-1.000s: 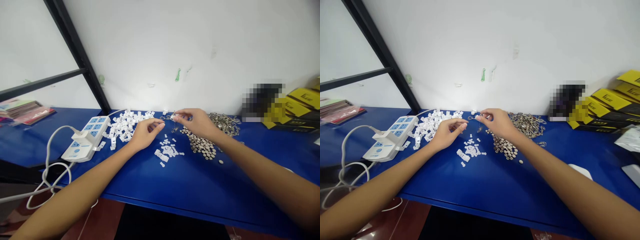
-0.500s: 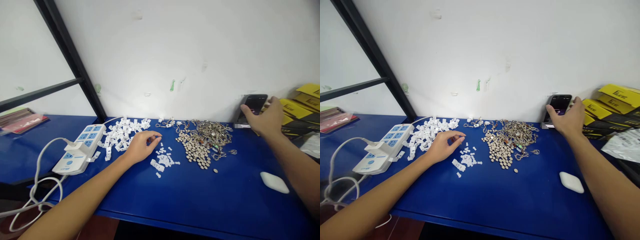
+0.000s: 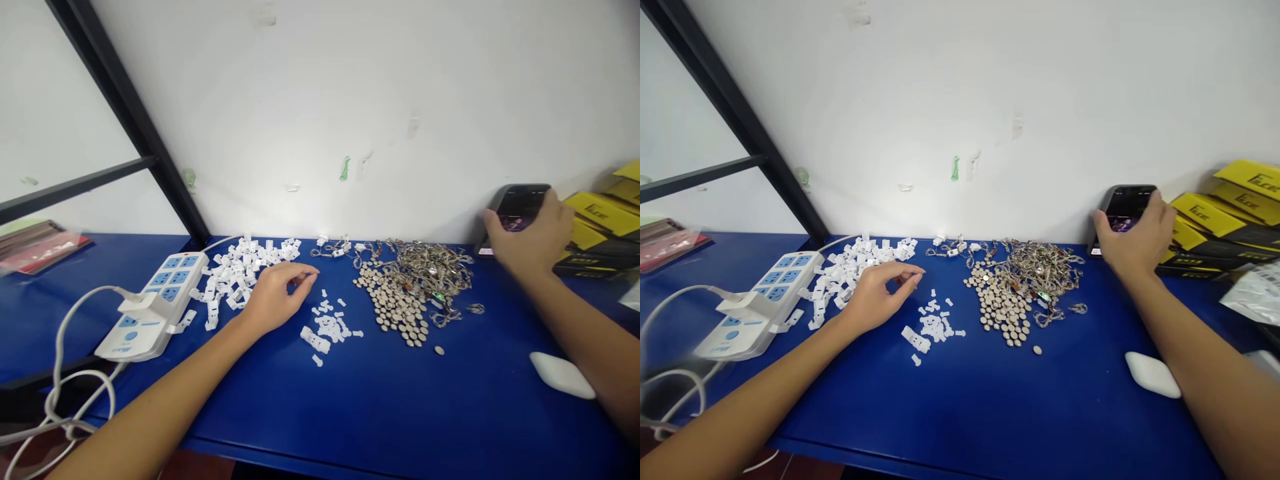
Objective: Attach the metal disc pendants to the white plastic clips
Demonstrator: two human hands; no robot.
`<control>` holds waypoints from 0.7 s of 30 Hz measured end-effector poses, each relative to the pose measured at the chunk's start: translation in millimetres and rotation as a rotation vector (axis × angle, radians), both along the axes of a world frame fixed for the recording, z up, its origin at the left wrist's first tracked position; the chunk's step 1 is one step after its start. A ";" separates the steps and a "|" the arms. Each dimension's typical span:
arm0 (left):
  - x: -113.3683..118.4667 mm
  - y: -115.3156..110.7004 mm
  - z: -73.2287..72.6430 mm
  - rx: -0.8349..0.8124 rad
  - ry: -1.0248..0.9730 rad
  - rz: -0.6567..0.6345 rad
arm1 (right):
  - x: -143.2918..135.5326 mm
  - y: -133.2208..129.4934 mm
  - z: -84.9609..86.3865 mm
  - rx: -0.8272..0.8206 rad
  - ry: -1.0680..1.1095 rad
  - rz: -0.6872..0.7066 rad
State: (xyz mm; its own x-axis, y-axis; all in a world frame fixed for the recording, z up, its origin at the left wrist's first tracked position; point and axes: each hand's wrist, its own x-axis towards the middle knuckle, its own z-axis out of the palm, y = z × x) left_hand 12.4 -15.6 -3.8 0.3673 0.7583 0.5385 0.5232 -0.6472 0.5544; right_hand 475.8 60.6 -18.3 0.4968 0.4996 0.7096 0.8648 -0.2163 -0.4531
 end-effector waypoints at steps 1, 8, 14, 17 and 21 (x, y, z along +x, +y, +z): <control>-0.1 -0.1 0.1 0.000 0.000 0.003 | 1.2 1.3 -0.7 0.004 -0.009 0.003; -1.3 0.6 0.7 0.000 0.007 0.002 | 4.5 4.0 -3.1 0.012 -0.004 0.012; -0.6 -0.1 0.8 0.003 0.006 0.003 | 3.2 -5.9 -1.4 -0.033 0.030 0.018; -0.1 -0.5 1.1 0.009 0.011 0.002 | 3.5 -7.3 -2.9 -0.062 0.035 0.009; -0.2 -0.1 1.8 0.016 0.008 0.001 | 7.5 -6.3 -9.1 -0.080 -0.017 0.010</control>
